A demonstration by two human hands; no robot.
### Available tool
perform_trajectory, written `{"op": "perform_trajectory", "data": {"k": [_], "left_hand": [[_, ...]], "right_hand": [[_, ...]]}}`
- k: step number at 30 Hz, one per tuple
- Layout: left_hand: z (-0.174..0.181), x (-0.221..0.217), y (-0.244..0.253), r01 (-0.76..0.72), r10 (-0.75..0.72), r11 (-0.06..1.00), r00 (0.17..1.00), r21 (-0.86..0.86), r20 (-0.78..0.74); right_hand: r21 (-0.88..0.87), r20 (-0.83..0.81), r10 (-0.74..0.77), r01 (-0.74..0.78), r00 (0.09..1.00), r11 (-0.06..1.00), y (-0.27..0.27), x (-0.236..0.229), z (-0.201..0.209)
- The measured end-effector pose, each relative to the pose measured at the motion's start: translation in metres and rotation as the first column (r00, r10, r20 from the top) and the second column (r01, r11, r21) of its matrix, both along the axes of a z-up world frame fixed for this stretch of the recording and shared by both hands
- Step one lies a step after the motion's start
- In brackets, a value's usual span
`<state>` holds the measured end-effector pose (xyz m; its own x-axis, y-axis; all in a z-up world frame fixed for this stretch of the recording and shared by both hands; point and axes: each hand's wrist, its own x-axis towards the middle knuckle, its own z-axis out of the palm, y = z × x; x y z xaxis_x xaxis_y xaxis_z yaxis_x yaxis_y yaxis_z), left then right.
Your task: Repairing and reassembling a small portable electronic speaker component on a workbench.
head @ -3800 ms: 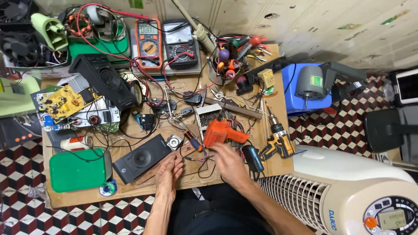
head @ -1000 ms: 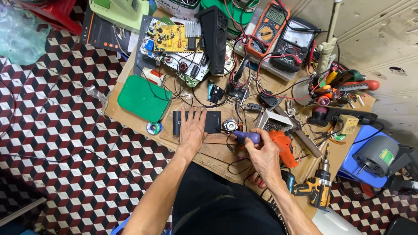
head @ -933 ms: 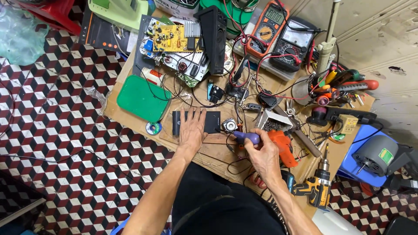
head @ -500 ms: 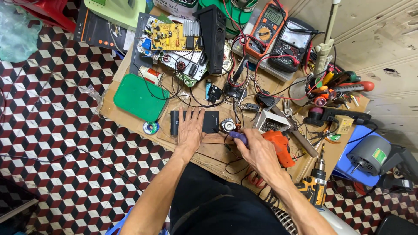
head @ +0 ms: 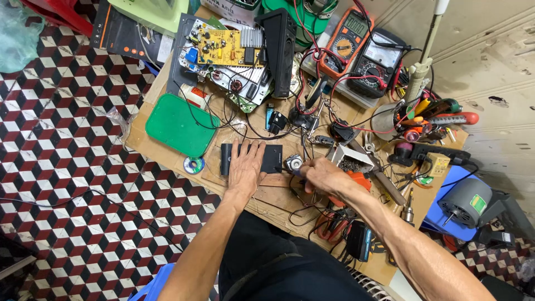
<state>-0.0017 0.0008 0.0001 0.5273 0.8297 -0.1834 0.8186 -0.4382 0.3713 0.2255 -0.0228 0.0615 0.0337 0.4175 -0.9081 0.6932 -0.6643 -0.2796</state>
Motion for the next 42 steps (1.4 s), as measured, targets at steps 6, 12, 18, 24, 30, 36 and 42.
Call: {"op": "perform_trajectory", "data": {"k": [6,12,18,24,30,36,42], "left_hand": [[-0.004,0.0,0.0,0.001,-0.001,1.0,1.0,0.004,0.011],[-0.001,0.0,0.002,0.0,0.0,1.0,1.0,-0.014,0.011],[-0.004,-0.001,0.003,0.015,-0.015,1.0,1.0,-0.019,0.012],[-0.005,0.0,0.003,0.008,-0.007,0.999,1.0,-0.033,0.019],[-0.005,0.0,0.003,0.008,-0.008,1.0,1.0,-0.027,0.006],[0.001,0.0,0.003,0.002,-0.002,0.999,1.0,-0.033,-0.001],[0.001,0.0,0.003,0.009,-0.009,1.0,1.0,-0.012,0.002]], "right_hand": [[-0.331,-0.22,-0.732,0.656,0.645,0.678,-0.016,0.013,-0.007],[-0.095,-0.173,-0.425,0.414,0.889,0.905,-0.014,0.003,0.001],[0.142,0.217,0.389,-0.424,0.895,0.895,0.0,-0.018,0.041],[0.353,0.508,0.777,-0.913,0.371,0.205,-0.017,-0.012,0.019],[0.666,0.159,0.257,-0.296,0.953,0.685,-0.016,-0.029,0.045],[0.897,0.129,-0.163,-0.045,0.978,0.441,-0.043,-0.04,0.025],[0.773,0.229,0.016,-0.192,0.973,0.605,-0.038,-0.032,0.048]]}}
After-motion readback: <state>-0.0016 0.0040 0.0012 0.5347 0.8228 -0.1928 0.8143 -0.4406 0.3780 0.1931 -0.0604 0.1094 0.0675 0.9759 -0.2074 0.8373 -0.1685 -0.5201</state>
